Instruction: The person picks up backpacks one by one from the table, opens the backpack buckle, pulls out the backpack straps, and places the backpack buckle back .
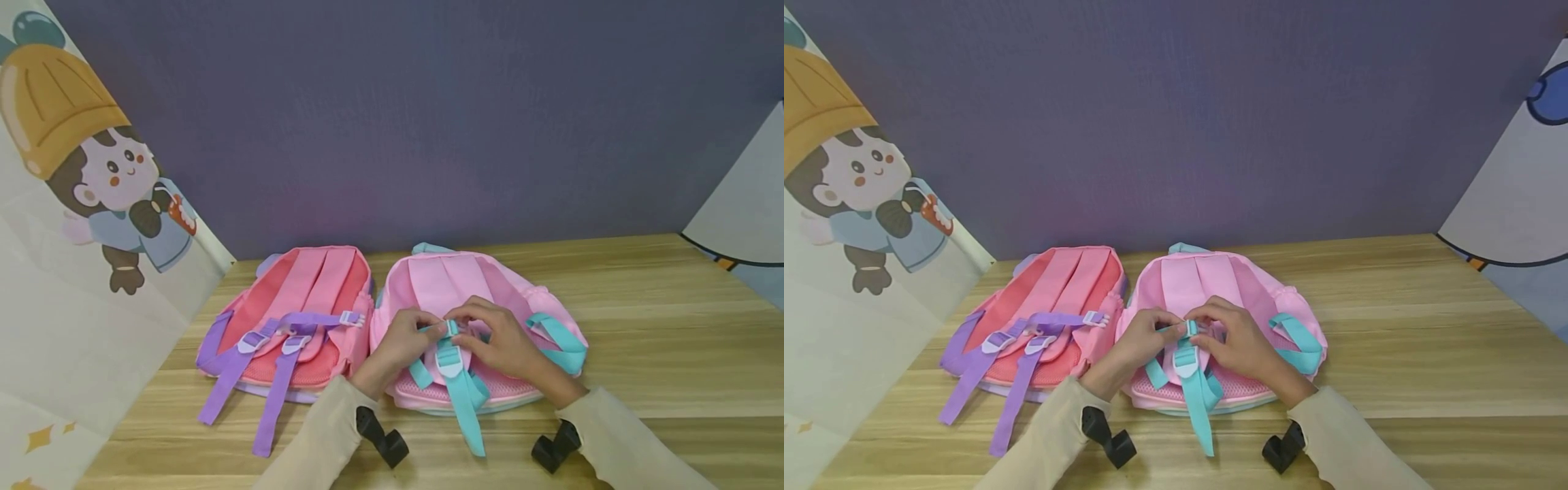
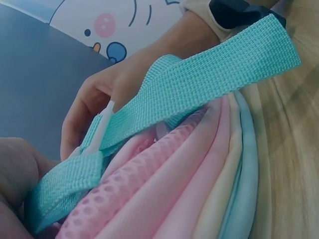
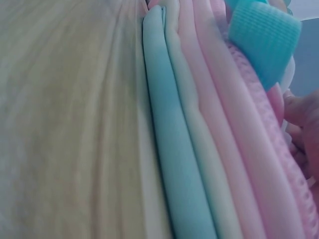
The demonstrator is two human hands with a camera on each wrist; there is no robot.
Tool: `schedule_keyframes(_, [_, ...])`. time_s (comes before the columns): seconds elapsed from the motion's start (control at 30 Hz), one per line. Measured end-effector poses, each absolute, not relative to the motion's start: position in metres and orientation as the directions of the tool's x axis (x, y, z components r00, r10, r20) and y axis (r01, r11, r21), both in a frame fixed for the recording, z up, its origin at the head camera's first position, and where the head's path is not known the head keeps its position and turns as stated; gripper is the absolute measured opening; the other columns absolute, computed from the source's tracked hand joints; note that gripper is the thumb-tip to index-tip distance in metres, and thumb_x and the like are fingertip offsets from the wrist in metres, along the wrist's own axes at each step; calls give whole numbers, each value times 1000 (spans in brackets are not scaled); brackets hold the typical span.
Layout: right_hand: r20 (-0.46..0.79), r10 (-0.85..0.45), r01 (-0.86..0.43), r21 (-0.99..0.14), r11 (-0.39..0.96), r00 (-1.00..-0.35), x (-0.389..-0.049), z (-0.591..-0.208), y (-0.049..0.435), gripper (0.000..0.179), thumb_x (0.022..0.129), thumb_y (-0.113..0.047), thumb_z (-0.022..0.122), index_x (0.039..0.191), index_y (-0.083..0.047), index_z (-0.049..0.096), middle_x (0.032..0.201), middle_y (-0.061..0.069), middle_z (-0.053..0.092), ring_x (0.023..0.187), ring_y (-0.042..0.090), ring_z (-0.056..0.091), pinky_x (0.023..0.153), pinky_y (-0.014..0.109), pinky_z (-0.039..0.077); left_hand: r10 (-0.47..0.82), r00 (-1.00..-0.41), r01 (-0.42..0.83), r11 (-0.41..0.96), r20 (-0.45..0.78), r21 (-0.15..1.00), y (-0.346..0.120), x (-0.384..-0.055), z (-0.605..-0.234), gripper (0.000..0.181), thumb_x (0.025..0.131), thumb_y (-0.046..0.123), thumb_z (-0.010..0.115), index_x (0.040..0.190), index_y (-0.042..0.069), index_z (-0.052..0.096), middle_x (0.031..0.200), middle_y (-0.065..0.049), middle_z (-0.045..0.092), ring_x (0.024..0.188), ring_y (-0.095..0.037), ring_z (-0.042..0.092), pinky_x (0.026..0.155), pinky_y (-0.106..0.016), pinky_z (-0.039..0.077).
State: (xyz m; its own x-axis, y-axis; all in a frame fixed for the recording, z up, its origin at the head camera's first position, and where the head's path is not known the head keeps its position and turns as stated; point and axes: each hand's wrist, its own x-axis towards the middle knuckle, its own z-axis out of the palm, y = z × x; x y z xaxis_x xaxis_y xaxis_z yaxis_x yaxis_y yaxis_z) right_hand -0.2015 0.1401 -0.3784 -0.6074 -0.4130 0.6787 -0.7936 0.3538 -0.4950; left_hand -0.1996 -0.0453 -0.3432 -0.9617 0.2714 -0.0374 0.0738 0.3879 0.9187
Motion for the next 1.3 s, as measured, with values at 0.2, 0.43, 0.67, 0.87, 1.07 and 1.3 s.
schedule_keyframes(0.2, [682,-387,-782,-509,359,-621,-202,-380,141,32,76,0,75,104,-10,66,82,-4,56,77,10,52,71,24,46,281,-959,74,382,-39,921,-46,-200,-342,17,91,8,60,93,-5,70,92,-10,65,82,-12,51,68,-21,42])
schedule_keyframes(0.43, [671,-397,-778,-508,369,-626,-201,-380,141,31,77,-2,75,104,-12,66,82,-6,55,76,9,51,70,24,45,267,-964,100,386,-8,917,-45,-200,-344,14,89,5,61,90,-5,71,90,-11,66,80,-11,51,67,-20,43])
schedule_keyframes(0.67, [677,-425,-798,-485,357,-601,-201,-378,141,31,77,-1,75,105,-12,66,81,-6,53,73,8,49,65,25,42,259,-966,97,400,-11,912,-42,-201,-347,13,89,6,62,88,-3,72,83,-6,62,74,-11,51,61,-21,41])
schedule_keyframes(0.87, [677,-428,-800,-480,361,-599,-201,-378,141,31,77,0,75,105,-12,66,82,-6,54,74,8,49,66,24,42,282,-959,115,399,-2,910,-44,-201,-345,13,89,6,62,88,-3,72,86,-7,64,77,-11,50,64,-21,42])
schedule_keyframes(1.07, [690,-393,-793,-496,355,-608,-202,-379,141,31,77,1,74,104,-9,66,82,-5,54,76,8,50,71,24,45,338,-941,164,379,28,911,-49,-202,-343,15,88,4,60,92,-8,70,88,-13,66,75,-9,50,64,-19,42])
schedule_keyframes(1.3, [698,-390,-798,-493,346,-600,-202,-379,140,30,77,1,74,104,-9,65,81,-5,54,76,8,50,72,25,46,335,-942,169,384,33,908,-49,-203,-345,15,89,3,60,91,-8,70,88,-14,67,73,-8,50,63,-19,42])
